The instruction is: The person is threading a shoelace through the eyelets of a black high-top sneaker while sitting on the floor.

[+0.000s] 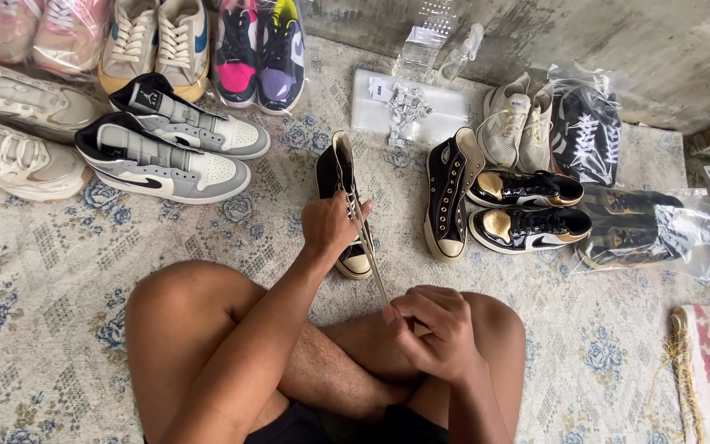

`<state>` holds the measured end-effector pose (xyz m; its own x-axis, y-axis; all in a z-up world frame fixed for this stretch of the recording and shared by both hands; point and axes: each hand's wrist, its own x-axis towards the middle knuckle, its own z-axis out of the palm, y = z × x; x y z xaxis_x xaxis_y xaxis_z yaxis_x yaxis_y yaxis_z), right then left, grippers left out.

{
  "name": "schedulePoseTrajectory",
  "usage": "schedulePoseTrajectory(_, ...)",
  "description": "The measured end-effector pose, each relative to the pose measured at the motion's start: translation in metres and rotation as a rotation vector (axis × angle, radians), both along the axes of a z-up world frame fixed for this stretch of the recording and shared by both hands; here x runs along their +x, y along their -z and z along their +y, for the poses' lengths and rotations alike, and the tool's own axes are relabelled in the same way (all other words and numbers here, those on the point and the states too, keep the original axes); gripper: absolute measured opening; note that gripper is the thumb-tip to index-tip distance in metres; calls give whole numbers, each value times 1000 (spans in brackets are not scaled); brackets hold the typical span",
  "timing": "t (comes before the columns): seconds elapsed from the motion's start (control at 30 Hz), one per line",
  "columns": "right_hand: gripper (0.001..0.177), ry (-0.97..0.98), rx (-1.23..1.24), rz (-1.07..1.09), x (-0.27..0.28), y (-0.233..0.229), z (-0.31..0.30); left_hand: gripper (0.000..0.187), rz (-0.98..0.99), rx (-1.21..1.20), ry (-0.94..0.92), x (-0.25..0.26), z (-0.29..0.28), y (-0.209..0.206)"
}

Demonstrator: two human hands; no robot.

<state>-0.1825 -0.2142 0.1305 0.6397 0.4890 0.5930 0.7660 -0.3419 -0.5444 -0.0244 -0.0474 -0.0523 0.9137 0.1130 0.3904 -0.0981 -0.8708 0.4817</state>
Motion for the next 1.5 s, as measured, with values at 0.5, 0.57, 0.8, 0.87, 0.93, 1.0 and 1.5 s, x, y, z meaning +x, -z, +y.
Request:
schedulePoseTrajectory(0.5,12,93,-157,-156,-22,-60,-6,50,-42,-111,23,-7,10,7)
schedulePoseTrajectory(0.57,11,45,-103,-129,-19,-53,-11,45,-31,-133,10,-5,12,5)
schedulePoseTrajectory(0.8,24,110,58,24,-17,-32,-29,55,42,-357,72,-8,22,-1)
schedulePoseTrajectory(0.87,20,75,119,117,-19,-46,-20,70,36,-272,136,-12,26,-15)
schedulePoseTrajectory(0.93,16,38,172,208,-19,-54,-16,85,28,-193,198,-13,28,-24)
schedulePoseTrajectory(1.0,15,33,171,218,-17,-54,-18,76,10,-141,319,-15,27,-24)
schedulePoseTrajectory(1.5,7,360,-118,250,-9,-78,-19,8,-33,-629,993,-110,23,-175)
